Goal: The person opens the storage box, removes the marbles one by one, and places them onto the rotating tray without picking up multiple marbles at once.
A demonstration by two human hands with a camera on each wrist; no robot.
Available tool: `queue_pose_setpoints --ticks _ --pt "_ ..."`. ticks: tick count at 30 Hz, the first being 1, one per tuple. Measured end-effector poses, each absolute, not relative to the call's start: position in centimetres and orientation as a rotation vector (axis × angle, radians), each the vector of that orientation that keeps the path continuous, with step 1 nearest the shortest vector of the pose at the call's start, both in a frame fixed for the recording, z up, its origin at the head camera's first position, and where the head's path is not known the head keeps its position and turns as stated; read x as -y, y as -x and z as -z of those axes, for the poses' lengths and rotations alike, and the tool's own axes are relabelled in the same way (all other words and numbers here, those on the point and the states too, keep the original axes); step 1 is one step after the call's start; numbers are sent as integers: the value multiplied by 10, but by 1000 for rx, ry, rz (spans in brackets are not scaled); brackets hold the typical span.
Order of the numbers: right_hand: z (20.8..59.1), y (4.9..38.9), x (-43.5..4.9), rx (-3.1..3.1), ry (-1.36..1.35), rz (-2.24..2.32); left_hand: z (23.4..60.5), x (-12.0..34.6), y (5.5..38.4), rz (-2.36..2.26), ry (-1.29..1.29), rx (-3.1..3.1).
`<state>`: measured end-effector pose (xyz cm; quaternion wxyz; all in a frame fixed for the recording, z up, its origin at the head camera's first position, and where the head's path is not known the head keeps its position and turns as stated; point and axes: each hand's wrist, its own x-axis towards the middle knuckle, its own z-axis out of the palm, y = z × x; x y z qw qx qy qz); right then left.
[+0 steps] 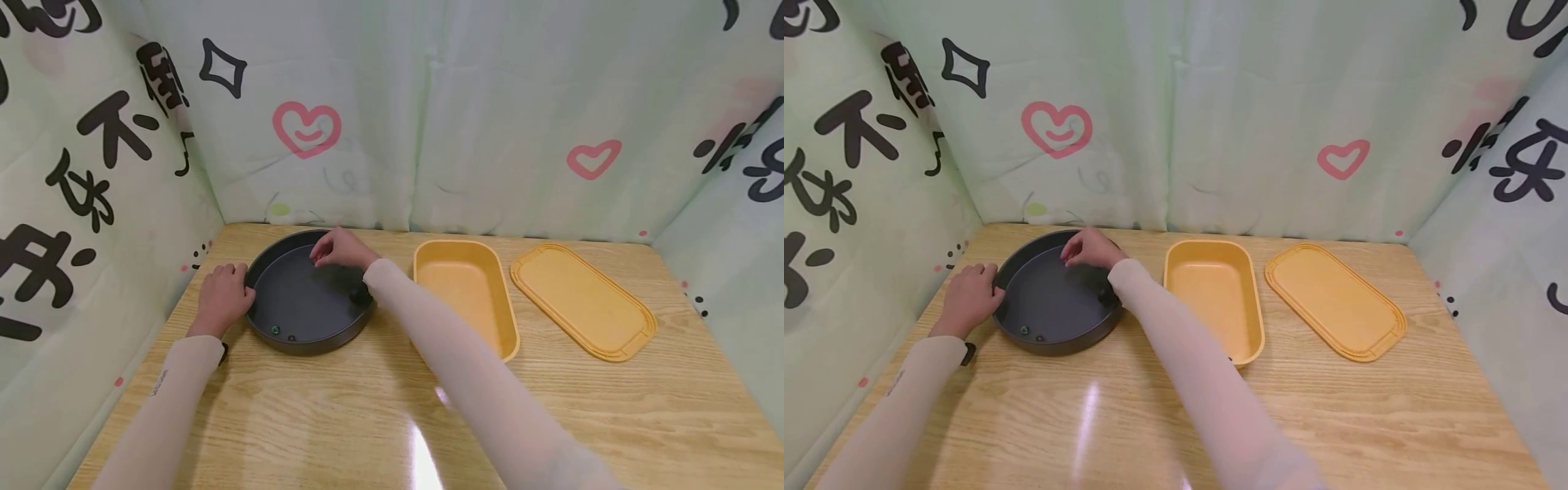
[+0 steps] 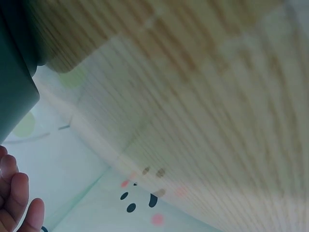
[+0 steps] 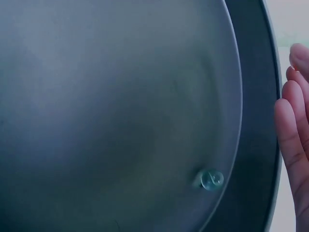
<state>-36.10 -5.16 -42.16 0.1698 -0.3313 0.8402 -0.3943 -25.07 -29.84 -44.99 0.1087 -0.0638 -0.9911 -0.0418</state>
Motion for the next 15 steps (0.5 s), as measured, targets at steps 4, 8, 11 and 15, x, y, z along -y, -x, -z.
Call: queue_pose_setpoints --ticks 4,8,11,15 --pt "426 360 56 -2360 944 1075 451 298 250 130 181 2911" --pt "430 360 61 -2342 978 995 451 298 251 134 180 2900" --pt "431 359 64 -2342 1006 920 452 298 251 139 174 2893" --pt "433 357 67 -2355 1008 833 452 298 252 149 174 2887"
